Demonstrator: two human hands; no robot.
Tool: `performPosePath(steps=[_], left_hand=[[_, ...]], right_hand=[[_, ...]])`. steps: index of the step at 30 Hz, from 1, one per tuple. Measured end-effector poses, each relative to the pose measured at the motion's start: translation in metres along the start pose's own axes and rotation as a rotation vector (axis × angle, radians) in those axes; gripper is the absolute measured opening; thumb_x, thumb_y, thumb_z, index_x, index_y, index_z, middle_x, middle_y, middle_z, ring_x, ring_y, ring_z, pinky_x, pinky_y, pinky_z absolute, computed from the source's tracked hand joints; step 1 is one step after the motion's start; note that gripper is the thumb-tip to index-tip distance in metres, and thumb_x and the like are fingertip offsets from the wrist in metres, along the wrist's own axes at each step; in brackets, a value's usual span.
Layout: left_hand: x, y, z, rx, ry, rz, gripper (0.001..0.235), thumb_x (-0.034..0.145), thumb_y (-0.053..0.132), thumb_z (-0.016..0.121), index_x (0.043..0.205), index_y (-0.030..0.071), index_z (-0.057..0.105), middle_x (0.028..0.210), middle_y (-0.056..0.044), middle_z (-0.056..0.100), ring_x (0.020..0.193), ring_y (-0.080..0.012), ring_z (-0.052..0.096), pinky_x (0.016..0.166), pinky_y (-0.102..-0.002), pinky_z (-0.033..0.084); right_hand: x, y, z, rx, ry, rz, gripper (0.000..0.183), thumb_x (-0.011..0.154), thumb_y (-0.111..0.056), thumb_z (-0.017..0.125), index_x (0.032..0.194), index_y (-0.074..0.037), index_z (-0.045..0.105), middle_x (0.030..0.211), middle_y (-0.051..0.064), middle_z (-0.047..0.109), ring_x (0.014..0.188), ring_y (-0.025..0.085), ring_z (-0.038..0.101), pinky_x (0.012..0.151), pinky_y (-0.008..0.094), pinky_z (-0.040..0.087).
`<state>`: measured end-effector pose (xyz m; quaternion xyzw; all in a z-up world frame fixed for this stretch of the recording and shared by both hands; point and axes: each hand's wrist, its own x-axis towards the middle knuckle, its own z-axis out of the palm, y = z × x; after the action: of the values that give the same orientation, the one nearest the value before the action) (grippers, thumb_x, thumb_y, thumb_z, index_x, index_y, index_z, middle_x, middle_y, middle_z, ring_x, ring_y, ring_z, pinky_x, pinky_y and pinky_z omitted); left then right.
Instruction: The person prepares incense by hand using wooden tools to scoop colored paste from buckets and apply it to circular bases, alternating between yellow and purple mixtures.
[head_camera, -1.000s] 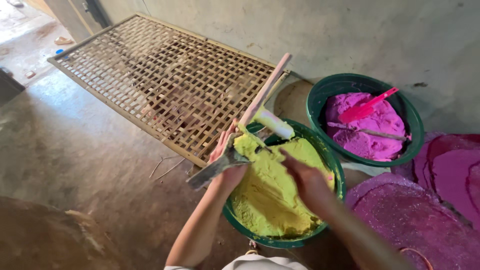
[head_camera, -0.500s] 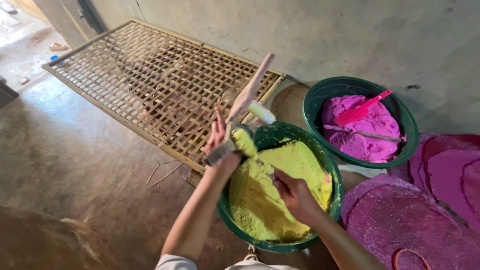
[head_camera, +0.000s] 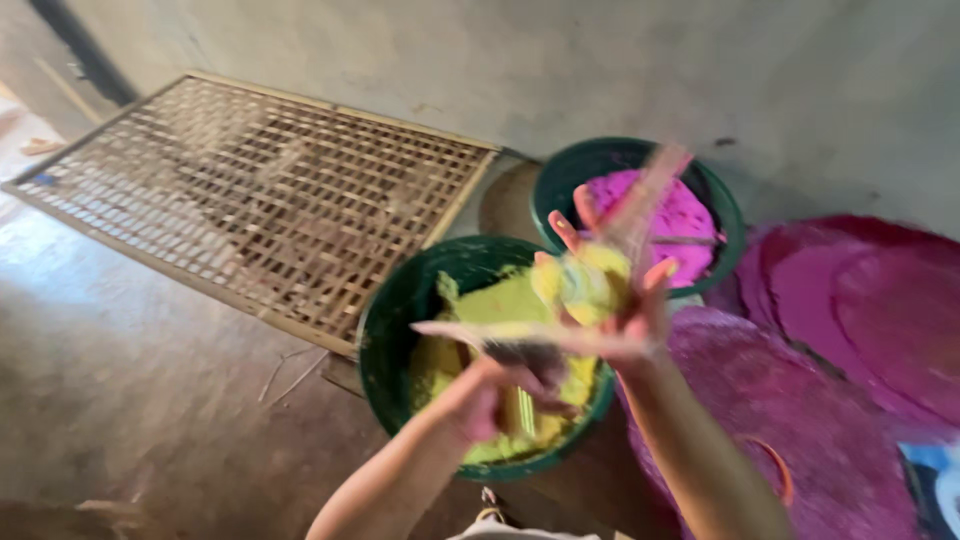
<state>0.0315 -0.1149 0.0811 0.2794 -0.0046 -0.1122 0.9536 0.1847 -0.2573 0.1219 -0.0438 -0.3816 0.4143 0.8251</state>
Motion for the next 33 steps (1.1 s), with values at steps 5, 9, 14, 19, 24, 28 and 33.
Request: performPosePath(steps=[5, 9, 14, 19, 24, 28, 33], left_hand=[[0.015, -0.052, 0.069, 0.608, -0.153, 0.304, 0.051, 0.075, 0.004, 0.071, 0.124, 0.002, 0.059, 0.118, -0.003, 0.063, 0.106, -0.015, 0.06, 0.092, -0.033, 0.051], [0.026, -0.075, 0.111, 1.083, -0.107, 0.347, 0.04, 0.079, 0.011, 0.084, 0.114, 0.005, 0.066, 0.103, -0.005, 0.069, 0.095, -0.0163, 0.069, 0.084, -0.035, 0.059], [0.052, -0.119, 0.151, 1.483, -0.113, 0.283, 0.032, 0.078, 0.018, 0.081, 0.104, 0.011, 0.065, 0.092, -0.006, 0.072, 0.081, -0.0229, 0.073, 0.074, -0.036, 0.058], [0.087, -0.176, 0.174, 1.694, -0.067, 0.317, 0.027, 0.079, 0.023, 0.076, 0.104, 0.014, 0.069, 0.094, -0.007, 0.073, 0.082, -0.032, 0.071, 0.069, -0.043, 0.056], [0.128, -0.221, 0.138, -0.292, -0.222, -0.366, 0.04, 0.089, 0.028, 0.065, 0.123, 0.006, 0.064, 0.119, -0.012, 0.07, 0.109, -0.0274, 0.068, 0.097, -0.045, 0.055], [0.154, -0.215, 0.099, -0.145, -0.254, -0.403, 0.034, 0.105, 0.028, 0.062, 0.134, 0.01, 0.058, 0.134, -0.006, 0.062, 0.128, -0.0222, 0.059, 0.115, -0.046, 0.046], [0.144, -0.209, 0.091, -0.228, -0.088, -0.333, 0.046, 0.095, 0.036, 0.066, 0.132, 0.01, 0.057, 0.131, -0.008, 0.061, 0.121, -0.0272, 0.058, 0.1, -0.051, 0.05]], right_hand=[[-0.069, -0.085, 0.08, -0.722, 0.23, -0.27, 0.077, 0.111, -0.039, 0.06, 0.171, -0.014, 0.019, 0.163, 0.024, 0.038, 0.114, 0.04, 0.067, 0.101, 0.054, 0.058], [-0.128, -0.136, 0.124, -1.689, 0.053, -0.306, 0.061, 0.107, -0.025, 0.047, 0.163, -0.014, 0.027, 0.144, 0.034, 0.048, 0.12, 0.052, 0.065, 0.091, 0.054, 0.063], [-0.178, -0.168, 0.151, -2.048, -0.249, -0.477, 0.059, 0.096, -0.009, 0.06, 0.153, -0.017, 0.046, 0.12, 0.037, 0.063, 0.094, 0.044, 0.075, 0.075, 0.045, 0.064], [-0.216, -0.181, 0.154, -2.18, -0.19, -0.48, 0.05, 0.098, -0.01, 0.064, 0.145, -0.015, 0.047, 0.124, 0.028, 0.066, 0.102, 0.046, 0.074, 0.081, 0.046, 0.063], [-0.253, -0.212, 0.148, -2.098, -0.035, -0.172, 0.061, 0.095, -0.018, 0.066, 0.15, -0.016, 0.039, 0.138, 0.026, 0.06, 0.118, 0.045, 0.066, 0.094, 0.048, 0.057], [-0.287, -0.28, 0.116, -1.599, 0.22, 0.53, 0.08, 0.089, -0.027, 0.073, 0.155, -0.01, 0.031, 0.146, 0.024, 0.053, 0.128, 0.039, 0.056, 0.097, 0.046, 0.051], [-0.363, -0.283, 0.065, -1.064, 0.372, 0.885, 0.106, 0.081, -0.039, 0.082, 0.161, -0.004, 0.021, 0.157, 0.02, 0.045, 0.14, 0.032, 0.044, 0.102, 0.044, 0.044]])
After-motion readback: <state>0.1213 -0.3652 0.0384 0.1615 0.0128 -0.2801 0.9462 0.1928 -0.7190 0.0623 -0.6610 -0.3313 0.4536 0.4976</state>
